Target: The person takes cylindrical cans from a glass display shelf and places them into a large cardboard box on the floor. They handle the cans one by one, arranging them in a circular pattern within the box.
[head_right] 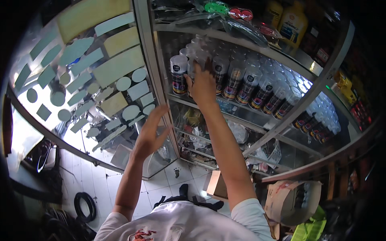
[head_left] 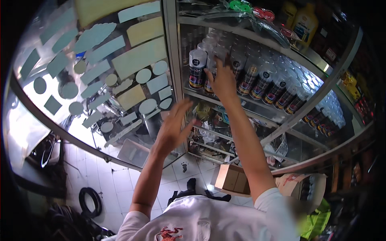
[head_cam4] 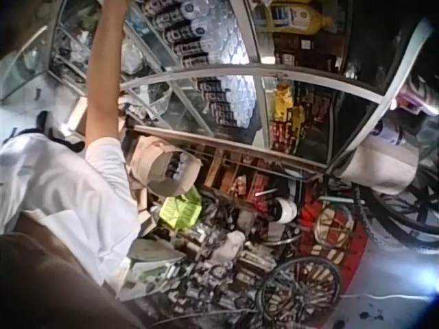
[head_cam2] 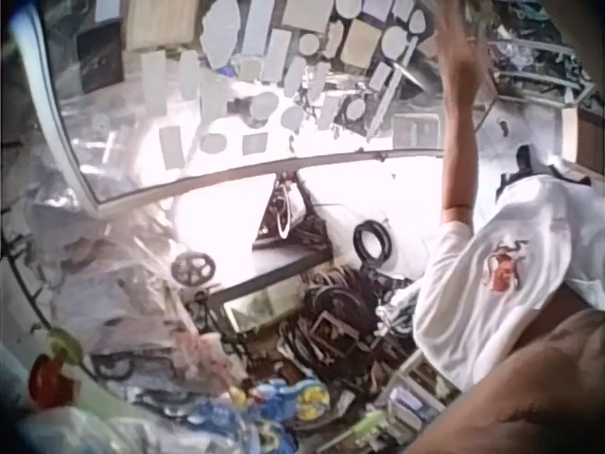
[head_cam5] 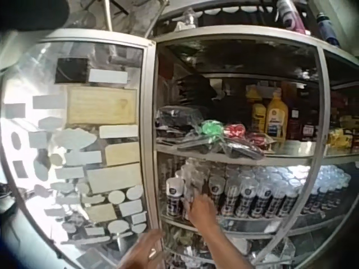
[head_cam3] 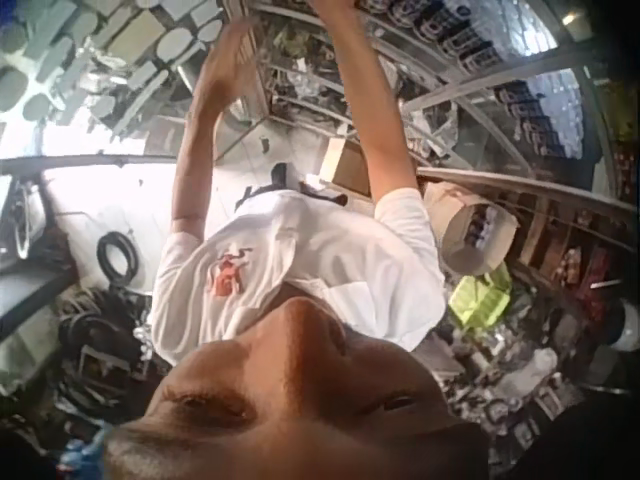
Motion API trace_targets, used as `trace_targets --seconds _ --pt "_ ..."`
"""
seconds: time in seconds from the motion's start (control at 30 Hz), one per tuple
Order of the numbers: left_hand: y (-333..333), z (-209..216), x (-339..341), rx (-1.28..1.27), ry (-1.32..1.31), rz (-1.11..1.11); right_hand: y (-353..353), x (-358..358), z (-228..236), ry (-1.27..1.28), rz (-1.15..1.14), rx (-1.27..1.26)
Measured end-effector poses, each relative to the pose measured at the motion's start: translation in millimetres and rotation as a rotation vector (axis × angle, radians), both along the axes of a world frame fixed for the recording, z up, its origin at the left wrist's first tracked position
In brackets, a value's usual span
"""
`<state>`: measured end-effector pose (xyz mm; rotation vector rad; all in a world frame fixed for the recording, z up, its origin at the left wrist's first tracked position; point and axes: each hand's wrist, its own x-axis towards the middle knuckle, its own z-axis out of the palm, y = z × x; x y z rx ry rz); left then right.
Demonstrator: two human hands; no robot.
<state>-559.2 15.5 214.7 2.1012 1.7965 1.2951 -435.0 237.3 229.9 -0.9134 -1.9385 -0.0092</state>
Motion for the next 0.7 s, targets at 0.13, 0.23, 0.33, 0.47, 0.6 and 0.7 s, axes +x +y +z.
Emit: trace_targets --seconds 0.13,0.23,0.33,0.47,0.6,0.7 --pt "60 32 -24 0.227 0.061 0.031 -40 5 0 0.116 0.032 -0.199" --pt "115 43 -18 0.378 0.041 0.084 -68 26 -12 0.117 0.019 -0.028" --pt "154 48 -11 0.394 0.072 0.162 -94 46 -24 0.128 0.060 -0.023" --pt "185 31 -5 0.398 0.245 0.314 -118 83 -63 0.042 0.064 -0.154" --pt "241 -16 -33 0.292 0.249 0.266 -151 126 -102 0.082 0.121 -0.108" --pt "268 -38 -87 0.454 0.323 0.319 -188 138 -136 -0.043 0.151 -0.223"
